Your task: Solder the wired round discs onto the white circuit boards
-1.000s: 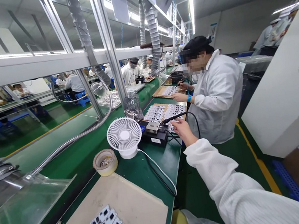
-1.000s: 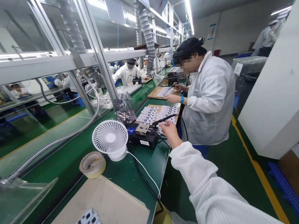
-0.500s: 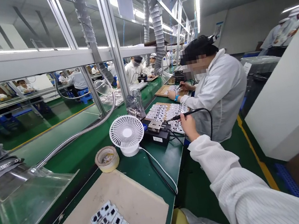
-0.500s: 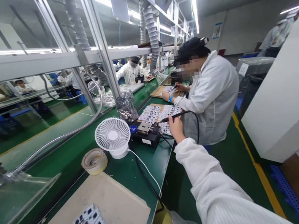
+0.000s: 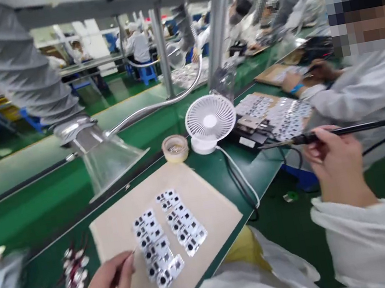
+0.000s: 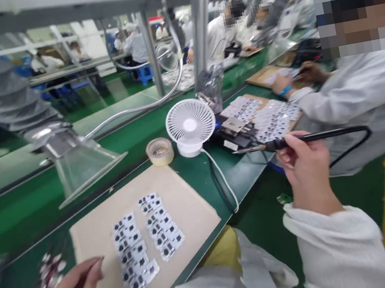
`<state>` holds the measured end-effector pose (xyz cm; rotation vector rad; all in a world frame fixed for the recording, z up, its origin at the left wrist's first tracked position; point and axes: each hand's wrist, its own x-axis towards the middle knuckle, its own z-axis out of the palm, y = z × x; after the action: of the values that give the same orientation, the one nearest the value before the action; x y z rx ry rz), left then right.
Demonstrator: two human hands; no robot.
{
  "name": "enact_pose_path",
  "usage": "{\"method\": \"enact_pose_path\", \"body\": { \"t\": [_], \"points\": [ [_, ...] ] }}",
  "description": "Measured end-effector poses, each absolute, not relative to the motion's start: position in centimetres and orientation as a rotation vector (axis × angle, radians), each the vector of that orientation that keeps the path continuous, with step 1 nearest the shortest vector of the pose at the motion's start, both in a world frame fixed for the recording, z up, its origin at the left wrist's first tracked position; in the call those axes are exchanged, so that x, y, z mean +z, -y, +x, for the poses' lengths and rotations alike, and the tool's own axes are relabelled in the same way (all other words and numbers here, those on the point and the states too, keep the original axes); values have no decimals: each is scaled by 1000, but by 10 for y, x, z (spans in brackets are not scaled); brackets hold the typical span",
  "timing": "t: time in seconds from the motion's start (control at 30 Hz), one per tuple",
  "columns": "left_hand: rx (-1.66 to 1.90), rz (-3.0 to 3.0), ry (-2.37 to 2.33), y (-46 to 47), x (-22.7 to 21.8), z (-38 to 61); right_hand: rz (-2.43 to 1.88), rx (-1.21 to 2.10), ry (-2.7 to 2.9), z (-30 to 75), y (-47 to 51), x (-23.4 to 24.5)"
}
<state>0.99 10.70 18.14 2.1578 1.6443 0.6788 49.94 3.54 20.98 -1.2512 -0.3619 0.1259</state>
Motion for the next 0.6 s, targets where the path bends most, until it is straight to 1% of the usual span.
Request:
{"method": "enact_pose_path", "body": {
  "t": [0.13,0.3,0.47,0.6],
  "points": [
    [758,2259,-1575,-113,188,24,-1266,390,534,428,-41,209],
    [854,2513,-1495,-122,183,40,-1346,685,925,375,-72,190],
    [791,2598,-1585,-136,173,38,-1349,652,1204,342,-112,180],
    [718,2477,-1738,-142,164,27,-1310,614,1327,312,-133,179]
  ]
}}
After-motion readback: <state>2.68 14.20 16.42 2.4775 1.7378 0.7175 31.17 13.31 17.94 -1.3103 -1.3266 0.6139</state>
